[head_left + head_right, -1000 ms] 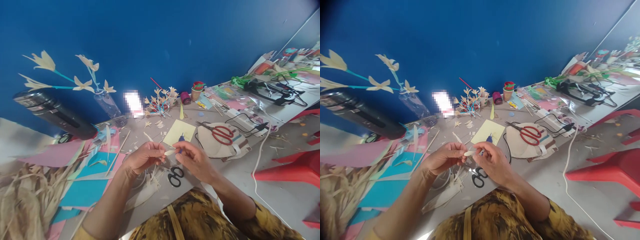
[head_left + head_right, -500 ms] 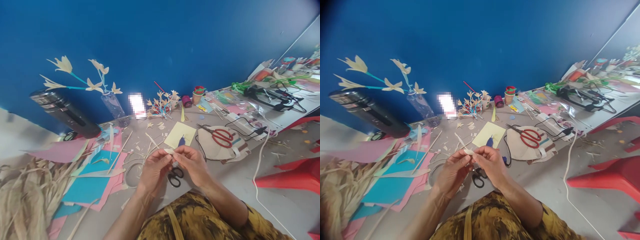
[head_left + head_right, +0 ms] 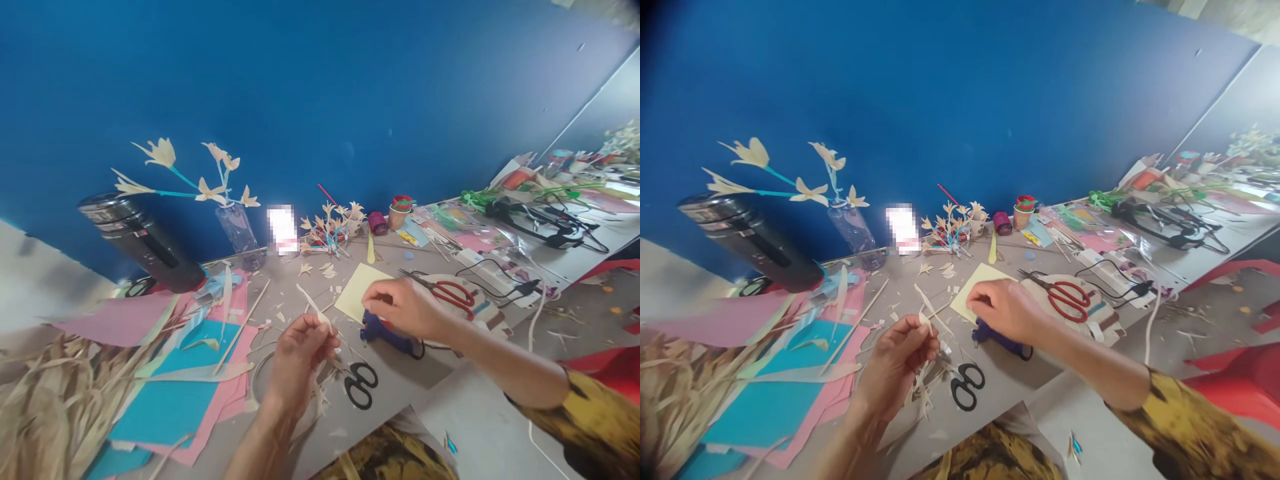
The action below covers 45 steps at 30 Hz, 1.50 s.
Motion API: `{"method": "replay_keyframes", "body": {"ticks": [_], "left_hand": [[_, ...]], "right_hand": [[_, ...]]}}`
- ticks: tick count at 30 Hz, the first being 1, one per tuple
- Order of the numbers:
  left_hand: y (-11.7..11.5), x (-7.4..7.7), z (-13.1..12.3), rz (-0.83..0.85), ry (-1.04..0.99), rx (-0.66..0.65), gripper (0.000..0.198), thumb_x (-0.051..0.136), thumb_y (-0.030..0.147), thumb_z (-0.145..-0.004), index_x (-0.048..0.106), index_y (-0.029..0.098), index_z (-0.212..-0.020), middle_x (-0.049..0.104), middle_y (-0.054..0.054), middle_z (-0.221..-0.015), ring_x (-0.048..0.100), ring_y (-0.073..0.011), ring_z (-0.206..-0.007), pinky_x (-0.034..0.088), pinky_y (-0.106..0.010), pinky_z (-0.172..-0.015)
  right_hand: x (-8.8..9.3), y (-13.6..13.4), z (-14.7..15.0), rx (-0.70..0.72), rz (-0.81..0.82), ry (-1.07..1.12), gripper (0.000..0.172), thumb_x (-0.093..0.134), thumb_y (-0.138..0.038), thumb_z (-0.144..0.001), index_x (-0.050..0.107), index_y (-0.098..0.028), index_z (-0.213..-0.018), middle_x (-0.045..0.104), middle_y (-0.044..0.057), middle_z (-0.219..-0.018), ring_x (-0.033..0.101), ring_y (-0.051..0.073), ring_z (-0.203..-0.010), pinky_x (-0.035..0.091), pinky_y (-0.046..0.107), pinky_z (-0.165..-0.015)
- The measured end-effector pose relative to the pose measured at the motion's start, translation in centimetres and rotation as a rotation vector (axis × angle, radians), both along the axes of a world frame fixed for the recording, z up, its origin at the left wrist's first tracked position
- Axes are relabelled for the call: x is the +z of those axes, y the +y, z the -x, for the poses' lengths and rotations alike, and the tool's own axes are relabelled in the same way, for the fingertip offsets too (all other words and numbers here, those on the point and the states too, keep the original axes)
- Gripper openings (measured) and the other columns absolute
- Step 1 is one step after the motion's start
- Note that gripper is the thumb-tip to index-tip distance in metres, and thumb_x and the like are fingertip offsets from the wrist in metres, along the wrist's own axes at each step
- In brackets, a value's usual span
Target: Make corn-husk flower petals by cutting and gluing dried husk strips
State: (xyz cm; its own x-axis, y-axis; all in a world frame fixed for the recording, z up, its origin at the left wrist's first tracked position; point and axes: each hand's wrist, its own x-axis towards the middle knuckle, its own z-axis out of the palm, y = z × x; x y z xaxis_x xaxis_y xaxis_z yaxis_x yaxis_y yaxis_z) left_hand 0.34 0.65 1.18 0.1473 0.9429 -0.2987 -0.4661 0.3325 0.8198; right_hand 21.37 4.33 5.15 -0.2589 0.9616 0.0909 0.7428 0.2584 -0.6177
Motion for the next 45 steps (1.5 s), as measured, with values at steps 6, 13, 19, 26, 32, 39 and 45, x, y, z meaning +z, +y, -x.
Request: {"method": "replay_keyframes", "body": {"ticks": [6, 13, 19, 26, 32, 39, 45], "left_hand": [[0.7, -1.0, 0.9, 0.045, -0.015, -0.016, 0.025, 0.081, 0.028, -0.071, 0.060, 0.016, -0.079, 0.062, 0.000, -0.067, 0.056, -0.0106, -0.060, 0.044, -0.021, -0.057], [1.7, -2.3, 1.8, 0.141, -0.024, 0.053, 0.028, 0.085, 0.025, -0.067, 0.063, 0.015, -0.082, 0.062, 0.000, -0.068, 0.055, -0.0097, -0.061, 0.042, -0.020, -0.057], [1.8, -2.8, 2.1, 0.210, -0.060, 0.006, 0.024, 0.083, 0.027, -0.069, 0.064, 0.015, -0.079, 0.059, 0.000, -0.062, 0.050, -0.0080, -0.054, 0.037, -0.019, -0.053], [1.8, -2.8, 2.3, 0.222, -0.068, 0.003, 0.025, 0.084, 0.026, -0.067, 0.064, 0.015, -0.078, 0.057, 0.001, -0.062, 0.049, -0.0077, -0.053, 0.035, -0.019, -0.052], [1.8, -3.0, 2.4, 0.210, -0.080, 0.011, 0.026, 0.084, 0.027, -0.067, 0.063, 0.015, -0.078, 0.057, 0.001, -0.060, 0.049, -0.0082, -0.053, 0.036, -0.020, -0.052], [2.0, -2.9, 2.4, 0.228, -0.144, 0.025, 0.025, 0.082, 0.024, -0.070, 0.060, 0.015, -0.078, 0.058, 0.001, -0.062, 0.050, -0.0076, -0.054, 0.038, -0.018, -0.052], [1.4, -0.8, 2.3, 0.251, -0.341, 0.019, 0.027, 0.081, 0.016, -0.069, 0.056, 0.016, -0.078, 0.070, -0.009, -0.090, 0.063, -0.0142, -0.070, 0.047, -0.022, -0.056]], "right_hand": [[-1.0, 10.0, 1.7, 0.086, 0.047, -0.351, 0.012, 0.066, -0.018, -0.080, 0.077, -0.020, -0.080, 0.076, 0.004, -0.084, 0.066, 0.019, -0.076, 0.035, 0.025, -0.057], [-5.3, 16.1, 3.5, 0.133, 0.091, -0.463, 0.016, 0.064, -0.019, -0.081, 0.078, -0.021, -0.088, 0.077, 0.004, -0.093, 0.067, 0.021, -0.087, 0.039, 0.024, -0.064], [-6.9, 17.7, 3.9, 0.136, 0.144, -0.501, 0.016, 0.066, -0.025, -0.082, 0.075, -0.022, -0.095, 0.076, 0.004, -0.100, 0.067, 0.021, -0.093, 0.042, 0.024, -0.070], [-7.7, 17.8, 4.2, 0.139, 0.214, -0.469, 0.021, 0.072, -0.032, -0.078, 0.073, -0.023, -0.098, 0.076, 0.002, -0.097, 0.067, 0.018, -0.084, 0.039, 0.023, -0.061], [-7.7, 17.7, 4.2, 0.114, 0.174, -0.415, 0.012, 0.066, -0.027, -0.082, 0.074, -0.021, -0.087, 0.076, 0.002, -0.091, 0.066, 0.018, -0.081, 0.035, 0.023, -0.058], [-3.9, 14.1, 3.6, 0.182, 0.005, -0.310, 0.015, 0.060, -0.025, -0.088, 0.073, -0.018, -0.088, 0.073, 0.001, -0.086, 0.063, 0.015, -0.072, 0.040, 0.023, -0.063], [-0.9, 5.9, 4.0, 0.439, -0.661, -0.350, 0.020, 0.051, -0.012, -0.093, 0.069, -0.018, -0.090, 0.071, 0.007, -0.096, 0.060, 0.018, -0.083, 0.038, 0.028, -0.069]]}}
